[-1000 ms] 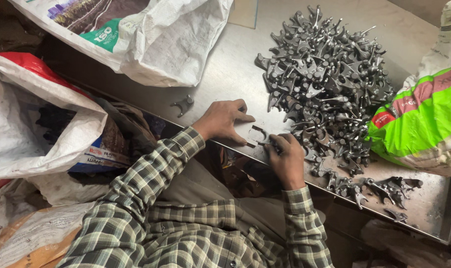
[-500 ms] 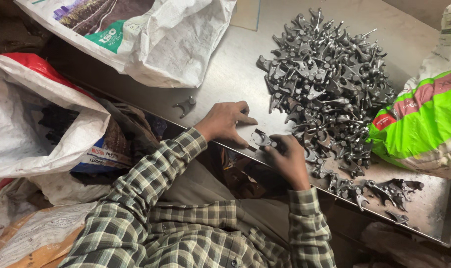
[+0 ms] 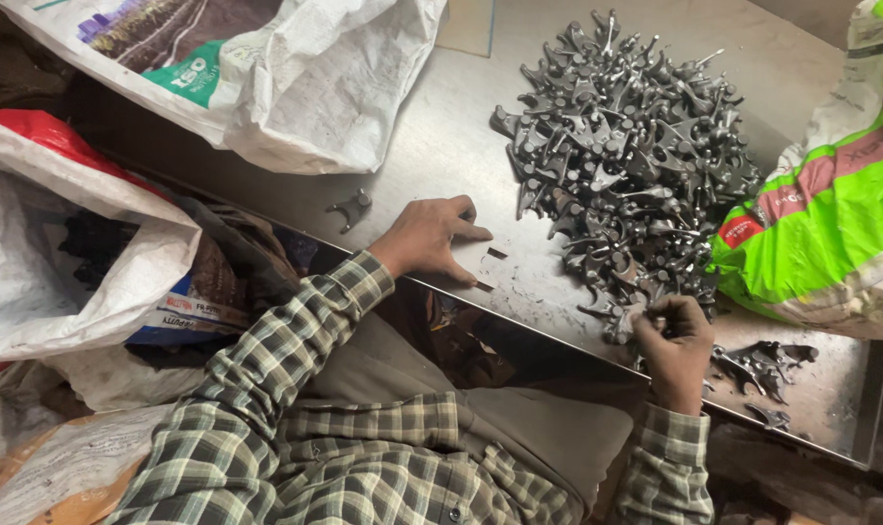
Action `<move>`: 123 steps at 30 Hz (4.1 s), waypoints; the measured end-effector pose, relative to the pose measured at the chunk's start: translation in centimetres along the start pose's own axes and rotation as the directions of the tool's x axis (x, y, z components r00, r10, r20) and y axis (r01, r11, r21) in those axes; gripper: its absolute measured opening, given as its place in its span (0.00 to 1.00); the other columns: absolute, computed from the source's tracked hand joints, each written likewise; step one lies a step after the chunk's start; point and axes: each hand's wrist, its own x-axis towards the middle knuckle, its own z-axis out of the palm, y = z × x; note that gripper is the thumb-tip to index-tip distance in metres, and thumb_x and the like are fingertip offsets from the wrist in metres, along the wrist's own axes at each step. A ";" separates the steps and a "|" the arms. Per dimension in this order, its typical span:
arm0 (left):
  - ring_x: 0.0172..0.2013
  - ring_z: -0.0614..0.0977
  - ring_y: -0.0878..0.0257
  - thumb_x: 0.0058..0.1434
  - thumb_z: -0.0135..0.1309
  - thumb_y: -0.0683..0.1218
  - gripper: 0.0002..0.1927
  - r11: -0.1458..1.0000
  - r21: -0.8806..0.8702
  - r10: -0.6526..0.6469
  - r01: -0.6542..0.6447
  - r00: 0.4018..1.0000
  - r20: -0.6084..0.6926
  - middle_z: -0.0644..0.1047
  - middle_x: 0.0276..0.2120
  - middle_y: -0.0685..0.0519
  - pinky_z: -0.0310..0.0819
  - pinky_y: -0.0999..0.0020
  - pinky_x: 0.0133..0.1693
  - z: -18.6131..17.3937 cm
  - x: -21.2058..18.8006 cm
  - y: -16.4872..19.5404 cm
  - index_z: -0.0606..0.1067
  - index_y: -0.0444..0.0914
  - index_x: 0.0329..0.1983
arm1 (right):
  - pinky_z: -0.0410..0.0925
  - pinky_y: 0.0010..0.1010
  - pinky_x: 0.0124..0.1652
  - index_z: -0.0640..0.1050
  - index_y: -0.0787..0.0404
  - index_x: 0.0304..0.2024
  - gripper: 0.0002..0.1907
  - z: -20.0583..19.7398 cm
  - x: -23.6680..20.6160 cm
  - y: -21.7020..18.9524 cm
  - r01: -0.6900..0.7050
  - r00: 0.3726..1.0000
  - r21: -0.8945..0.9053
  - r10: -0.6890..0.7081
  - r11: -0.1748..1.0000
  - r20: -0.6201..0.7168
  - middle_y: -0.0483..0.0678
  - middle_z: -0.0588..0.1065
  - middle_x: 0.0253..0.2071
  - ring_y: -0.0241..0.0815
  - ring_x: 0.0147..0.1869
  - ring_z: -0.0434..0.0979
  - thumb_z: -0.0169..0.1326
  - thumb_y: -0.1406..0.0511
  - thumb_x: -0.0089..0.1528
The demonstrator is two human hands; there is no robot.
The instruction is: The person sits at a metal workbench and sorts a large pile of small cast metal fittings. They pick up individual pieces from the pile, turn them over in their hands, and place them into a separate group on the table, repeating this handling throughout the clip.
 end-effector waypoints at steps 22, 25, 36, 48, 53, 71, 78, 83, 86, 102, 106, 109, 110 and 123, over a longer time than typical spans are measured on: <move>0.44 0.82 0.57 0.36 0.72 0.65 0.33 1.000 0.006 -0.023 0.023 1.000 0.007 0.77 0.45 0.55 0.77 0.60 0.43 0.0 -0.2 -0.1 0.84 0.53 0.48 | 0.72 0.42 0.40 0.84 0.60 0.42 0.11 8.9 -0.7 -1.9 0.332 0.943 -0.700 -0.239 0.632 0.232 0.56 0.77 0.40 0.57 0.42 0.79 0.65 0.65 0.57; 0.43 0.82 0.58 0.36 0.72 0.67 0.34 0.999 0.013 -0.035 0.034 0.999 0.033 0.77 0.45 0.55 0.77 0.60 0.43 0.1 0.0 -0.1 0.84 0.53 0.48 | 0.72 0.41 0.40 0.83 0.62 0.42 0.11 9.9 0.0 -2.7 0.316 0.948 -0.650 -0.212 0.691 0.236 0.55 0.78 0.41 0.56 0.41 0.80 0.65 0.65 0.58; 0.42 0.82 0.57 0.36 0.71 0.66 0.34 1.000 0.004 -0.019 0.019 1.000 -0.006 0.77 0.46 0.54 0.77 0.60 0.43 0.1 -0.1 -0.1 0.84 0.53 0.48 | 0.73 0.42 0.41 0.83 0.63 0.41 0.10 14.2 1.1 -4.3 0.347 0.929 -0.592 -0.181 0.727 0.322 0.56 0.78 0.41 0.57 0.41 0.81 0.63 0.66 0.58; 0.42 0.82 0.55 0.35 0.71 0.64 0.33 1.000 -0.005 -0.004 0.004 1.000 -0.024 0.77 0.44 0.54 0.77 0.59 0.42 0.1 -0.2 -0.1 0.85 0.54 0.48 | 0.73 0.43 0.42 0.84 0.61 0.38 0.07 14.7 1.8 -5.4 0.415 0.890 -0.570 -0.188 0.709 0.414 0.56 0.78 0.40 0.58 0.42 0.81 0.63 0.67 0.58; 0.42 0.82 0.56 0.35 0.72 0.65 0.33 1.000 -0.004 -0.002 0.002 1.000 -0.031 0.77 0.45 0.54 0.77 0.59 0.43 0.3 -0.1 -0.2 0.84 0.53 0.47 | 0.72 0.46 0.40 0.81 0.68 0.46 0.21 14.4 2.2 -4.4 0.380 0.905 -0.594 -0.152 0.709 0.398 0.61 0.78 0.40 0.62 0.41 0.79 0.66 0.66 0.51; 0.43 0.82 0.57 0.36 0.72 0.65 0.33 0.999 -0.002 -0.037 0.037 0.999 0.003 0.77 0.46 0.54 0.77 0.59 0.43 0.3 0.2 0.0 0.84 0.54 0.48 | 0.76 0.38 0.48 0.71 0.57 0.47 0.13 1.3 0.1 -3.0 0.184 0.932 0.968 0.342 -0.169 -0.117 0.52 0.76 0.45 0.49 0.49 0.75 0.55 0.57 0.67; 0.42 0.82 0.57 0.35 0.72 0.64 0.33 0.999 -0.007 -0.041 0.041 0.999 -0.001 0.77 0.46 0.54 0.77 0.60 0.44 0.3 0.1 0.0 0.84 0.53 0.48 | 0.76 0.40 0.47 0.69 0.63 0.61 0.25 7.2 5.1 -5.8 0.497 0.842 0.752 -0.032 0.432 -0.538 0.56 0.75 0.56 0.50 0.51 0.79 0.45 0.54 0.69; 0.42 0.82 0.57 0.36 0.72 0.64 0.33 0.999 -0.017 -0.030 0.030 1.000 -0.006 0.77 0.46 0.54 0.77 0.60 0.44 0.1 0.2 0.1 0.84 0.54 0.49 | 0.67 0.41 0.69 0.57 0.55 0.77 0.28 17.7 5.9 -7.2 0.396 0.918 0.453 -0.343 0.799 -0.198 0.49 0.59 0.76 0.47 0.78 0.63 0.34 0.52 0.78; 0.41 0.82 0.57 0.36 0.72 0.64 0.33 0.997 -0.017 -0.078 0.079 0.996 0.041 0.77 0.46 0.54 0.77 0.60 0.43 0.1 0.5 0.2 0.83 0.54 0.49 | 0.72 0.41 0.65 0.64 0.61 0.72 0.26 16.2 4.9 -7.4 0.369 0.921 0.295 -0.304 0.881 -0.245 0.52 0.65 0.71 0.48 0.72 0.70 0.36 0.54 0.78; 0.43 0.82 0.56 0.36 0.72 0.64 0.33 1.000 -0.022 -0.021 0.021 1.000 -0.012 0.77 0.46 0.54 0.77 0.59 0.43 -0.1 0.0 0.3 0.84 0.53 0.48 | 0.72 0.42 0.46 0.85 0.60 0.41 0.16 8.3 1.3 0.6 0.178 0.876 -0.835 -0.471 0.520 -0.107 0.55 0.81 0.45 0.54 0.46 0.80 0.70 0.59 0.55; 0.43 0.82 0.56 0.36 0.72 0.64 0.33 0.999 -0.019 -0.034 0.034 0.999 0.005 0.77 0.45 0.54 0.76 0.59 0.43 -0.1 -0.1 0.5 0.84 0.53 0.48 | 0.71 0.42 0.44 0.85 0.60 0.42 0.13 9.3 0.7 0.7 0.106 0.918 -0.809 -0.369 0.578 -0.143 0.54 0.80 0.42 0.52 0.44 0.80 0.69 0.61 0.57; 0.43 0.82 0.56 0.35 0.72 0.64 0.34 0.999 -0.020 -0.046 0.046 0.999 0.016 0.77 0.45 0.54 0.76 0.59 0.44 -0.1 -0.1 0.5 0.84 0.54 0.49 | 0.69 0.44 0.45 0.84 0.61 0.35 0.13 9.0 -0.1 0.6 0.102 0.934 -0.794 -0.331 0.599 -0.131 0.51 0.81 0.36 0.50 0.41 0.80 0.70 0.61 0.51; 0.43 0.82 0.56 0.35 0.72 0.64 0.34 0.999 -0.021 -0.042 0.042 0.999 0.010 0.77 0.46 0.54 0.76 0.59 0.44 -0.1 -0.1 0.4 0.84 0.54 0.49 | 0.70 0.41 0.45 0.84 0.61 0.37 0.13 9.1 -0.3 0.6 0.093 0.958 -0.671 -0.249 0.735 -0.140 0.50 0.81 0.36 0.48 0.42 0.80 0.68 0.62 0.52; 0.43 0.82 0.56 0.35 0.72 0.64 0.34 0.999 -0.035 -0.033 0.033 0.999 -0.002 0.77 0.46 0.53 0.77 0.60 0.44 0.1 0.0 0.3 0.84 0.52 0.49 | 0.72 0.35 0.41 0.83 0.60 0.47 0.17 12.5 -1.0 -1.9 0.270 0.961 -0.552 -0.261 0.789 0.097 0.52 0.79 0.42 0.47 0.41 0.80 0.68 0.63 0.56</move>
